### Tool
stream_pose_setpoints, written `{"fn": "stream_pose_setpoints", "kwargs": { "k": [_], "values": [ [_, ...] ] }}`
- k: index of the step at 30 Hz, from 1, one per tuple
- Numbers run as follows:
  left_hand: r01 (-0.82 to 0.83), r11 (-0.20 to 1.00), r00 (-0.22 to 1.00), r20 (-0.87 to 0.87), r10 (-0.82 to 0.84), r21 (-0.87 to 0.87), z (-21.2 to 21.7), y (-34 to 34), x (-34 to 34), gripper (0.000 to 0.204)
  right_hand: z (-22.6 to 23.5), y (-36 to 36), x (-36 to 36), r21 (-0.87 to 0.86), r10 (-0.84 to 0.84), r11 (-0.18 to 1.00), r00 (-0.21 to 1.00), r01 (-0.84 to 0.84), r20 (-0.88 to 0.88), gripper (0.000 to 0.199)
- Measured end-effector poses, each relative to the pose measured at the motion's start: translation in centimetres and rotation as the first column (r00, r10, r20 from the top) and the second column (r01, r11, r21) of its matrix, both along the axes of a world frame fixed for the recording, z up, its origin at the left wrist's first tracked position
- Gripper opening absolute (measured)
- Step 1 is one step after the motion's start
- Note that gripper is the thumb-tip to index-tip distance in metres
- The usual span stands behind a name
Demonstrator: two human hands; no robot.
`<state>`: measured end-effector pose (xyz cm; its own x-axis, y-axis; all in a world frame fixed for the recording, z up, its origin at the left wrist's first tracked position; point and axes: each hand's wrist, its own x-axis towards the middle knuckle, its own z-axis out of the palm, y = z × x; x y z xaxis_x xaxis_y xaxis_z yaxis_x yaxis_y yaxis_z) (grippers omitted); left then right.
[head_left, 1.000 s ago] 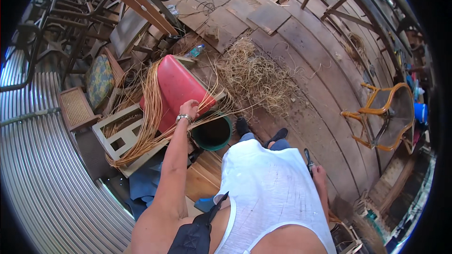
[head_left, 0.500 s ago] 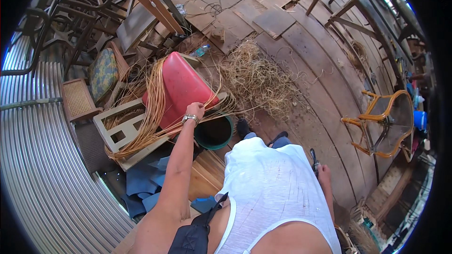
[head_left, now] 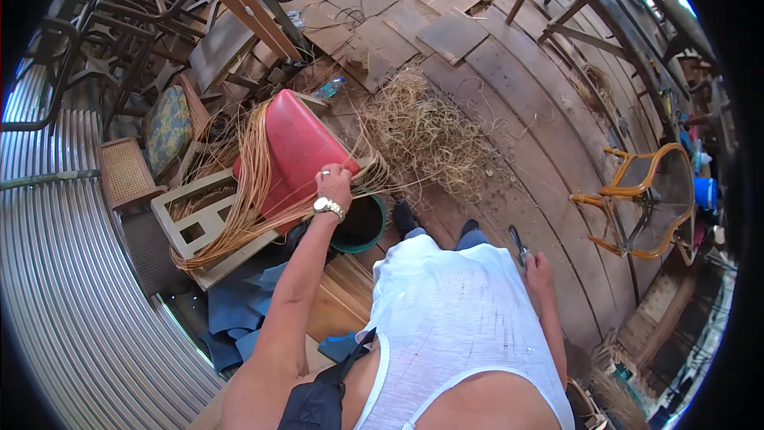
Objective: The person stands in a workshop and repeatedly picks up long, thin, straw-like fibers. Using a handheld knife, they strip the fibers, causing small pieces to fall onto the wooden floor. The person occasionally places the processed fibers onto a nearby wooden board.
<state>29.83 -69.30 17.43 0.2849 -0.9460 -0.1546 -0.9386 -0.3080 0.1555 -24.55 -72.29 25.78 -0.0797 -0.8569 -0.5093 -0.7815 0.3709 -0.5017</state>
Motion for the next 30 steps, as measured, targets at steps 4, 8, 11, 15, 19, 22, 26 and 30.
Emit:
{"fn": "stream_pose_setpoints", "kwargs": {
  "k": [4, 8, 11, 15, 19, 22, 26, 30],
  "values": [
    [0.119, 0.968, 0.712, -0.699, 0.072, 0.22, -0.3, -2.0, -10.4, 0.023, 2.1, -4.0, 5.9, -0.212, 0.201, 0.958, 0.98, -0.194, 0.012, 0.027],
    [0.381, 0.922, 0.384, -0.897, -0.222, -0.065, 2.0, -4.7, -24.5, 0.016, 4.3, -6.9, 10.9, -0.334, 0.306, 0.912, 0.937, -0.239, 0.166, 0.027],
    [0.208, 0.971, 0.151, -0.977, -0.149, -0.116, 2.7, -4.9, -28.4, 0.016, 4.4, -8.1, 10.3, -0.297, 0.395, 0.893, 0.904, -0.338, 0.161, 0.025],
    [0.368, 0.93, 0.401, -0.904, -0.145, 0.014, 7.1, -3.8, -24.6, 0.026, 3.5, -7.7, 5.1, -0.198, 0.513, 0.848, 0.855, -0.491, 0.075, 0.024],
    [0.547, 0.831, 0.584, -0.757, -0.295, 0.098, 5.7, 2.2, -17.5, 0.027, 1.9, -7.4, -7.6, -0.182, 0.566, 0.793, 0.814, -0.581, -0.132, 0.023],
    [0.317, 0.854, 0.743, -0.668, 0.047, 0.413, 6.9, 8.5, -10.7, 0.024, -1.6, -10.1, -26.4, 0.054, 0.555, 0.784, 0.659, -0.618, -0.508, 0.03],
    [0.137, 0.857, 0.939, -0.342, 0.048, 0.496, 7.2, 14.7, -6.1, 0.023, 3.5, -12.6, -36.6, -0.214, 0.17, 0.924, 0.841, -0.317, -0.513, 0.026],
    [0.09, 0.876, 0.945, -0.319, 0.076, 0.475, 5.4, 10.5, -14.9, 0.029, 0.1, -16.2, -38.0, -0.323, 0.209, 0.87, 0.874, -0.371, -0.439, 0.022]
  ]
}}
